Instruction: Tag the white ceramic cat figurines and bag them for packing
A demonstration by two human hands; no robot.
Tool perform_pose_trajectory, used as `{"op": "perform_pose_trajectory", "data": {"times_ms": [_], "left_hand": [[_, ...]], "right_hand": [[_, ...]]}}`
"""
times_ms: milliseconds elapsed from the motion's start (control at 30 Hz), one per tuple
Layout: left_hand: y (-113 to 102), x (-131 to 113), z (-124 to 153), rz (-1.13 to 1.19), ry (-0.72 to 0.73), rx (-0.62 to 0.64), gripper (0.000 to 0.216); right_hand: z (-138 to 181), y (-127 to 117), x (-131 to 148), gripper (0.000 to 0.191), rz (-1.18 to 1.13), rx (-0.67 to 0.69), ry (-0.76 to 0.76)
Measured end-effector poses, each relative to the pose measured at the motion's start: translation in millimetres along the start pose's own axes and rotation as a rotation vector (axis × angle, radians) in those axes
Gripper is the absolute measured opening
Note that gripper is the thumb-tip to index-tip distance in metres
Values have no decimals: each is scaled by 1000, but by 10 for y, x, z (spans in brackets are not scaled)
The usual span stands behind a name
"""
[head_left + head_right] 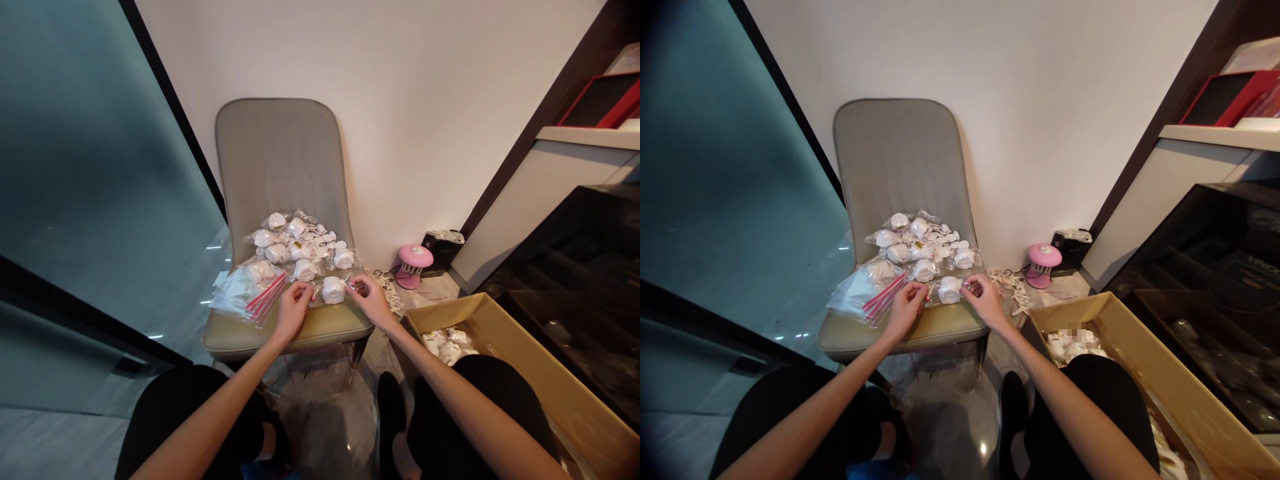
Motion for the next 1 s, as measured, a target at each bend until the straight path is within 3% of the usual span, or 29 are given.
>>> {"op": "perform_pose_trajectory", "data": {"times_ms": [167, 400, 600, 833, 1000], "left_hand": [[-4, 0, 0, -10, 3, 7, 28], [-34, 17, -35, -95, -11, -50, 27], [-53, 50, -108, -199, -172, -43, 34], [-42, 68, -207, -304, -366, 43, 33], [-66, 67, -197, -406, -370, 57, 34]], "right_hand": [[-9, -35, 4, 26, 53, -83, 16], [-50, -60, 9, 32, 94, -62, 88], [-121, -47, 39, 32, 245, -33, 114], [-167, 1, -48, 35, 397, 106, 150], [-151, 18, -37, 37, 395, 146, 139]]}}
Point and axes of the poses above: each hand's wrist, its own z-axis away from the middle knuckle, its own y-axis out of the palm, x = y × z, the point moved 2 cm from there along -z, towards the middle knuckle, and after that the axes turned 4 degrees about -y, right-handed, at the moved point
